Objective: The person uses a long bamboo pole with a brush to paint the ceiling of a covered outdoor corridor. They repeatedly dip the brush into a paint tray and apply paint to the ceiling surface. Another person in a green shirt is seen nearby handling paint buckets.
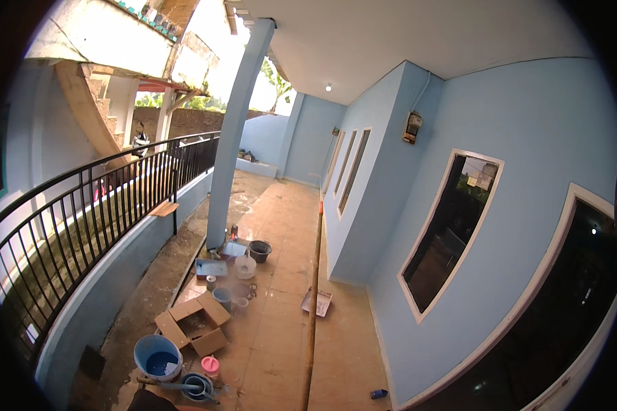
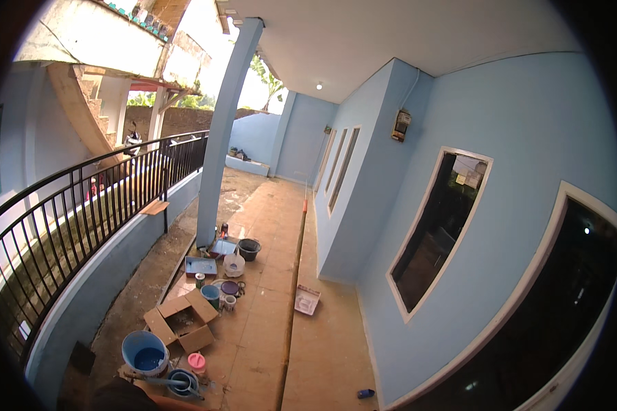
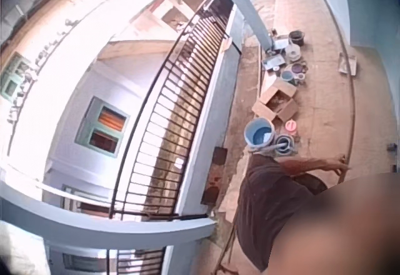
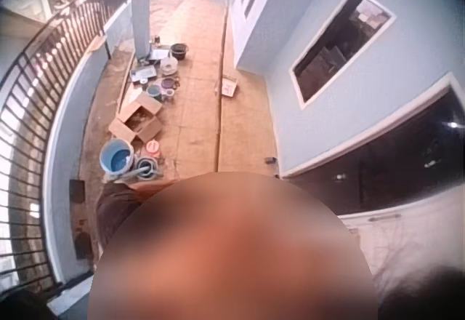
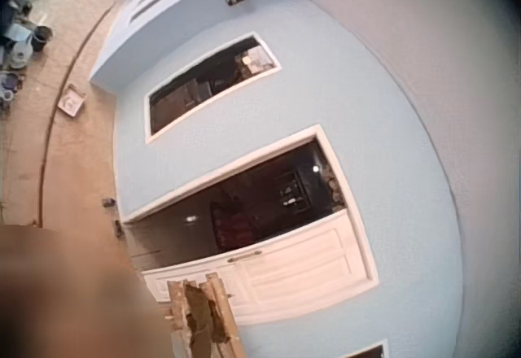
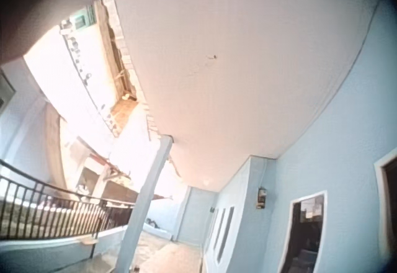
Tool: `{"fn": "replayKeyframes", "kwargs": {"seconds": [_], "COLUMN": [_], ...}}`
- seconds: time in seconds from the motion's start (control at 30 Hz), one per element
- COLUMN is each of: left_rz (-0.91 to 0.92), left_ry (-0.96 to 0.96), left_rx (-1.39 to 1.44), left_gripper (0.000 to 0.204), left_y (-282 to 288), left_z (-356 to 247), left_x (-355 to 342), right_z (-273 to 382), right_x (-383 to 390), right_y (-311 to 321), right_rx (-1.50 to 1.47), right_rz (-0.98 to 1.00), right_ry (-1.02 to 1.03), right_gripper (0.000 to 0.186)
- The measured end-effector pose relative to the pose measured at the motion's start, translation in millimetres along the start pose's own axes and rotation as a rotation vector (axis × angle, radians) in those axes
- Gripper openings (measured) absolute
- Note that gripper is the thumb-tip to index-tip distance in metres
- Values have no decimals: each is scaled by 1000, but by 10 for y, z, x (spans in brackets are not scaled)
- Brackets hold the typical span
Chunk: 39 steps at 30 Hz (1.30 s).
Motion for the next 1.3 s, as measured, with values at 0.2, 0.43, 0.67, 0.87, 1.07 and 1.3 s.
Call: {"fn": "replayKeyframes", "kwargs": {"seconds": [0.2, 0.43, 0.67, 0.87, 1.07, 1.3], "left_rz": [-379, -624, -433, -823, -1024, -1121], "left_ry": [-465, -619, -537, -497, -436, -560], "left_rx": [456, 323, 483, 416, 594, 484], "left_gripper": [36, 33, 53, 47, 33, 23], "left_y": [662, 1312, 1534, 1580, 2171, 3216], "left_z": [-18, 407, 793, 1354, 1596, 1868], "left_x": [314, 1197, 1416, 1879, 2707, 4479], "right_z": [-301, 911, 2428, 3080, 3866, 5417], "right_x": [369, -1198, -1677, -1674, -1665, -1296], "right_y": [-154, -1027, -2361, -3062, -4110, -5261], "right_rx": [-322, -464, -589, -574, -674, -716], "right_rz": [210, 351, 561, 629, 605, 521], "right_ry": [-23, 340, 204, 346, 453, 584], "right_gripper": [43, 59, 28, 30, 33, 33]}}
Point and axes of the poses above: each hand's wrist, its own x-axis away from the middle knuckle, its own y-axis out of the back of the hand, z = x × y, the point moved 4 cm from there along -x, towards the middle knuckle, and after that the axes turned 13 degrees about y, right-handed, at the moved point
